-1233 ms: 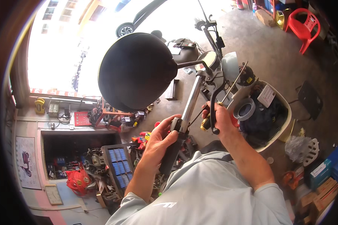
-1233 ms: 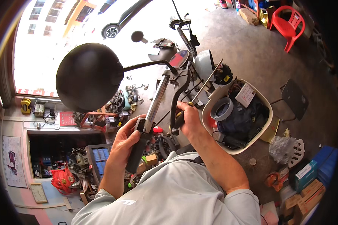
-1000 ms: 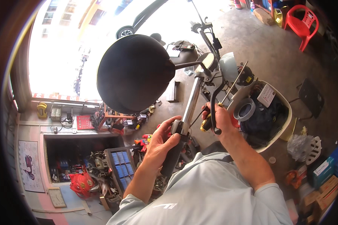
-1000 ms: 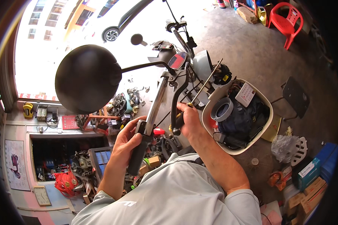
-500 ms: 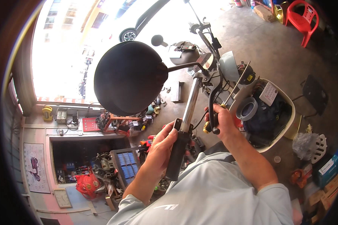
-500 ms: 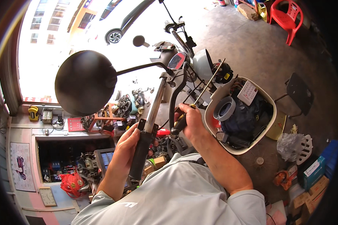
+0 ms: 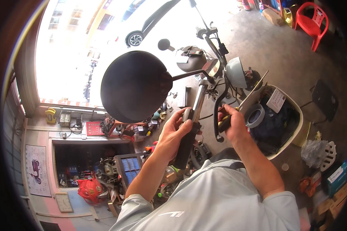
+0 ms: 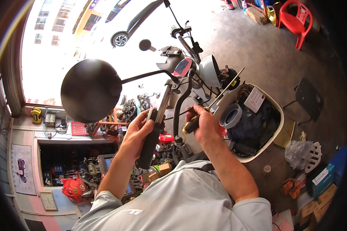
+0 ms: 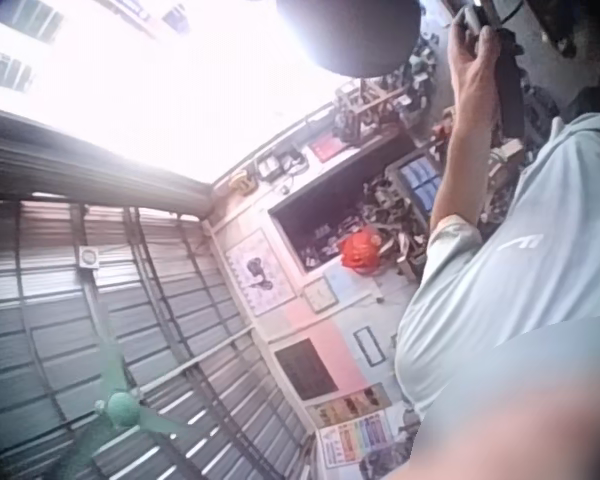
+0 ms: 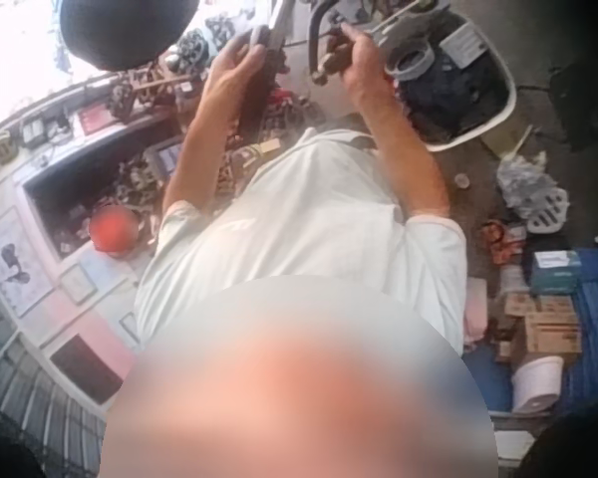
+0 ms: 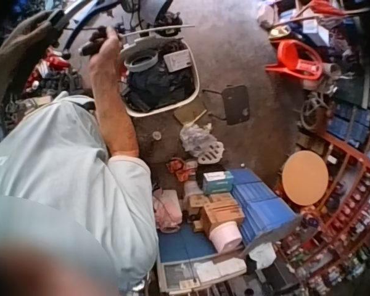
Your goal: Repairing and assembling the handlebar and throttle assembly of a motorcycle.
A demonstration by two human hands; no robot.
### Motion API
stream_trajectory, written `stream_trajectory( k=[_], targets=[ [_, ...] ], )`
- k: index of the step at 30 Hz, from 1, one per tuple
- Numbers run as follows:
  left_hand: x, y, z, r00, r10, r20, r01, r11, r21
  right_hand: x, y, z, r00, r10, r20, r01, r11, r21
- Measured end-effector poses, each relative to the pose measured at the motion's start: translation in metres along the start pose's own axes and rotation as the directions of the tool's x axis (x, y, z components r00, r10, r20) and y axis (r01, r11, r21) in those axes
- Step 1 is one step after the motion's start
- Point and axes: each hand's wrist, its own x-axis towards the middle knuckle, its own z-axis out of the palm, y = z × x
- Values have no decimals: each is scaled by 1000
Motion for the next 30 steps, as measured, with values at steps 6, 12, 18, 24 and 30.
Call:
stream_trajectory(
  k=[6, 12, 18, 24, 30],
  targets=[
    [38, -1, -3, 1000, 24, 18, -24, 999, 29, -15, -24, 6, 991, -127, -40, 125, 991, -45],
    [60, 2, 0, 1000, 15, 16, -16, 999, 45, -29, -29, -9, 984, -166, -64, 165, 986, -11],
    [62, 4, 2, 999, 26, 39, -28, 999, 43, -33, -22, -21, 975, -208, -79, 205, 978, -35],
    [58, 4, -3, 992, 22, 120, -15, 998, -58, -37, -25, -23, 956, -290, -46, 285, 954, -95],
    [57, -5, -16, 985, 84, 150, -62, 987, -147, -45, -23, -25, 924, -378, -50, 362, 911, -200]
  ],
)
